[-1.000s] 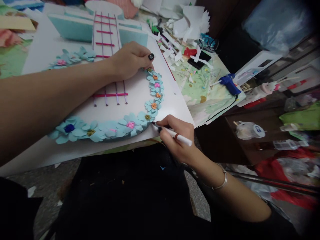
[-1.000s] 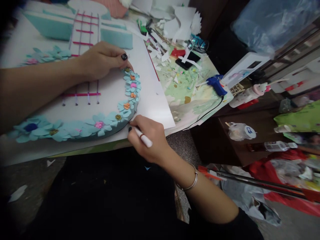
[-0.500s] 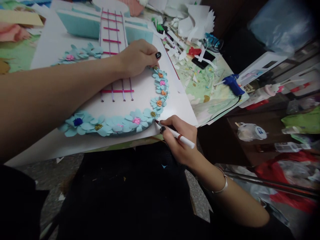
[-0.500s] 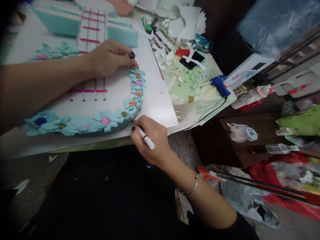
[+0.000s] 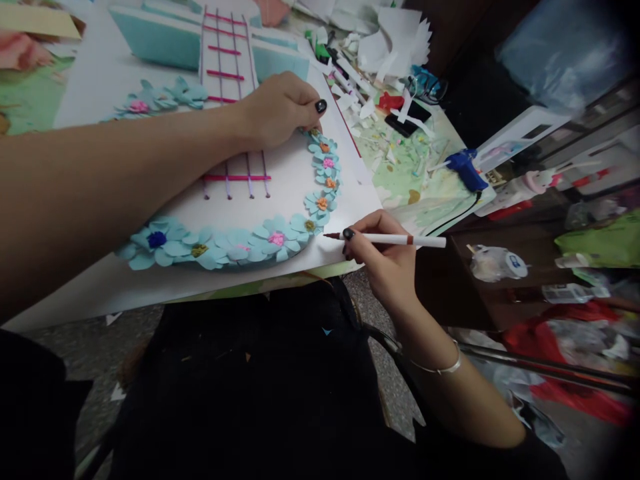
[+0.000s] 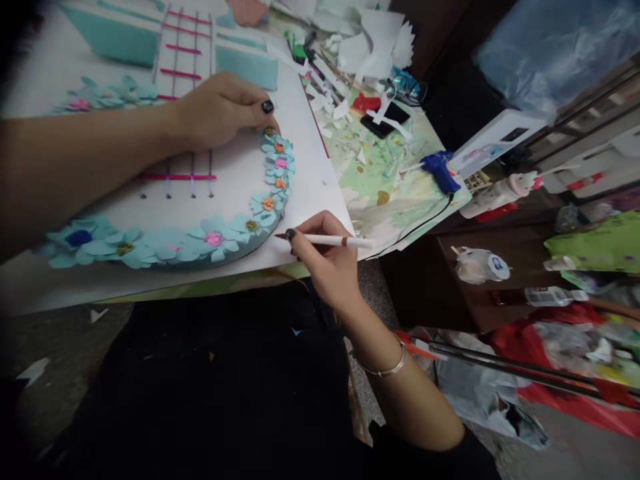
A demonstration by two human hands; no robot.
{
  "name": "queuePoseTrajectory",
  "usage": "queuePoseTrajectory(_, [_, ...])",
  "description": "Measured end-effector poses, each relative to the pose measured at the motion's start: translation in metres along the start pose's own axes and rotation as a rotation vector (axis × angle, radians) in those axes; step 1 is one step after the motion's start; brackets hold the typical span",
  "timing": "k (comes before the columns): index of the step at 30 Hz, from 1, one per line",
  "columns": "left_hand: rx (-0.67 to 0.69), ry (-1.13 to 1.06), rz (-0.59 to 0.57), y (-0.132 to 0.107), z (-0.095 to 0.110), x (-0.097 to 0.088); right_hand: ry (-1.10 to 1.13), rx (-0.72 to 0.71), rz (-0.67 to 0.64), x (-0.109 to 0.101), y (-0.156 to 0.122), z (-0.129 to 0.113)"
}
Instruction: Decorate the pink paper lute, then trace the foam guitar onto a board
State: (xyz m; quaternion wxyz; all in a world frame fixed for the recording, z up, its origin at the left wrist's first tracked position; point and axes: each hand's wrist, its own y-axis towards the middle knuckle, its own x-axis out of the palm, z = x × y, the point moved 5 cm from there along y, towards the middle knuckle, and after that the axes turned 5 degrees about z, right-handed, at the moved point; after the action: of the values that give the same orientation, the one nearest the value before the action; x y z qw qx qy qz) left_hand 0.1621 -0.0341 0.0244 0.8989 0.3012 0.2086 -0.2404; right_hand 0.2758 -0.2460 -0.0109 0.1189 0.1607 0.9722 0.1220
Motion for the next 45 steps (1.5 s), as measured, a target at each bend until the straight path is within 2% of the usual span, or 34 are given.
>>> queuePoseTrajectory(4, [-0.001,0.009,0.002,-0.001,0.003,-0.001,-0.047,-0.044,-0.021,0.003,0.005,0.006])
queuePoseTrajectory(12, [0.010,-0.001,0.013,0.000,0.002,-0.002,-0.261,-0.214,-0.035,0.017,0.004,0.000])
queuePoseTrajectory(17, [0.032,0.011,0.005,0.000,0.001,-0.002,-0.202,-0.184,-0.154,0.022,-0.001,-0.002])
queuePoseTrajectory(21, [0.036,0.004,0.003,0.000,0.000,-0.001,-0.123,-0.154,-0.073,0.019,0.002,-0.001])
queuePoseTrajectory(24, [0.035,0.000,0.008,0.000,0.002,-0.001,-0.169,-0.182,-0.025,0.019,0.005,0.000])
queuePoseTrajectory(28, [0.039,0.006,0.008,-0.001,0.005,-0.001,-0.250,-0.221,-0.039,0.021,0.004,-0.001])
queuePoseTrajectory(33, [0.042,0.023,0.003,-0.002,0.006,-0.001,-0.188,-0.205,-0.155,0.026,-0.006,-0.003])
queuePoseTrajectory(39, [0.019,0.005,0.018,-0.001,0.006,-0.002,-0.183,-0.190,0.013,0.017,0.002,0.001])
queuePoseTrajectory(45, [0.020,-0.011,0.011,-0.002,0.006,-0.001,-0.256,-0.217,-0.021,0.018,0.004,0.001])
